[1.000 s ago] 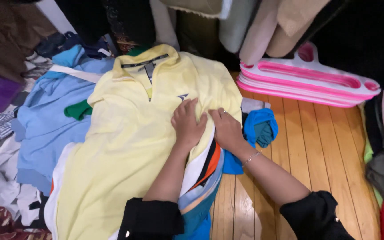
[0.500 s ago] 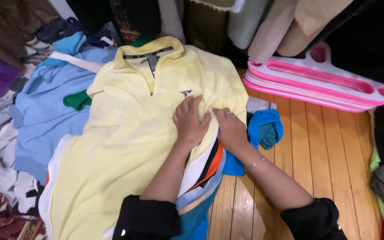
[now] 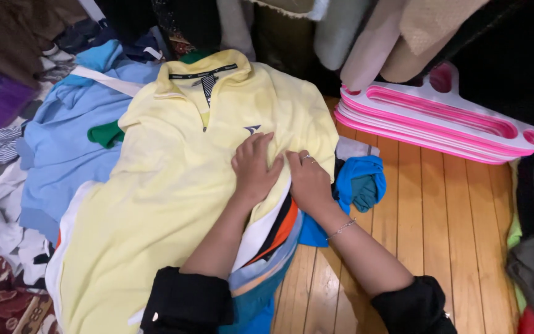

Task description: The person hangs a grey sweater on a white hanger, smoothing the fabric and adjusting the sleeves. They then pick up a yellow and white jacket, place it on a pink hanger, and smooth it out.

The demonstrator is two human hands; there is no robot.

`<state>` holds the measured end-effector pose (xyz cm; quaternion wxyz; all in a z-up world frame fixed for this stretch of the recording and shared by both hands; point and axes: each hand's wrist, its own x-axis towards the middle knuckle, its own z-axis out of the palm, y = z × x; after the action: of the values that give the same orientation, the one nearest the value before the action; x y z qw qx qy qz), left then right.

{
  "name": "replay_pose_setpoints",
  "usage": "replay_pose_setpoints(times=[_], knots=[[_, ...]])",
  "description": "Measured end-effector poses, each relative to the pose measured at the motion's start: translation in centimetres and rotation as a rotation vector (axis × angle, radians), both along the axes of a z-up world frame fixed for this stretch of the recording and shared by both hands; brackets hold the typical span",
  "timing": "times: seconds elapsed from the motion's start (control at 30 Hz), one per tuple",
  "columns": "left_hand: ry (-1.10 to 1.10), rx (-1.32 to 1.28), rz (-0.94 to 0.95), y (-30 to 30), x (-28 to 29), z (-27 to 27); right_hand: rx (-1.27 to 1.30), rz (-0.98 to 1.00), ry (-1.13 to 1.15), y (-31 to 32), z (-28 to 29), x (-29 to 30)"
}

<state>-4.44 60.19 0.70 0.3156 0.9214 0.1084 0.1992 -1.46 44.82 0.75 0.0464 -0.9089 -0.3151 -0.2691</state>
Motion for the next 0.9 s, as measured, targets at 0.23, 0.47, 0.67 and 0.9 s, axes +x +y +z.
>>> replay_pose_setpoints(times=[0.23,0.47,0.67,0.9], knots=[[-0.098,0.010,0.035,0.5,1.1,-1.3,0.113,0.125,0.130,-1.2,-0.5,0.4],[-0.167,-0.013,0.021,-0.8,0.3,0.3,0.434,0.268,0.379,-5.2,1.4,1.1],[0.427,0.018,-0.259,-8.1,-5.9,14.2,0.738,0.283,0.772,-10.2,6.1,-0.3],[0.421,0.375,-0.501,-13.0,-1.2,5.4,0.954,0.443,0.993,-16.4,5.2,0.6]])
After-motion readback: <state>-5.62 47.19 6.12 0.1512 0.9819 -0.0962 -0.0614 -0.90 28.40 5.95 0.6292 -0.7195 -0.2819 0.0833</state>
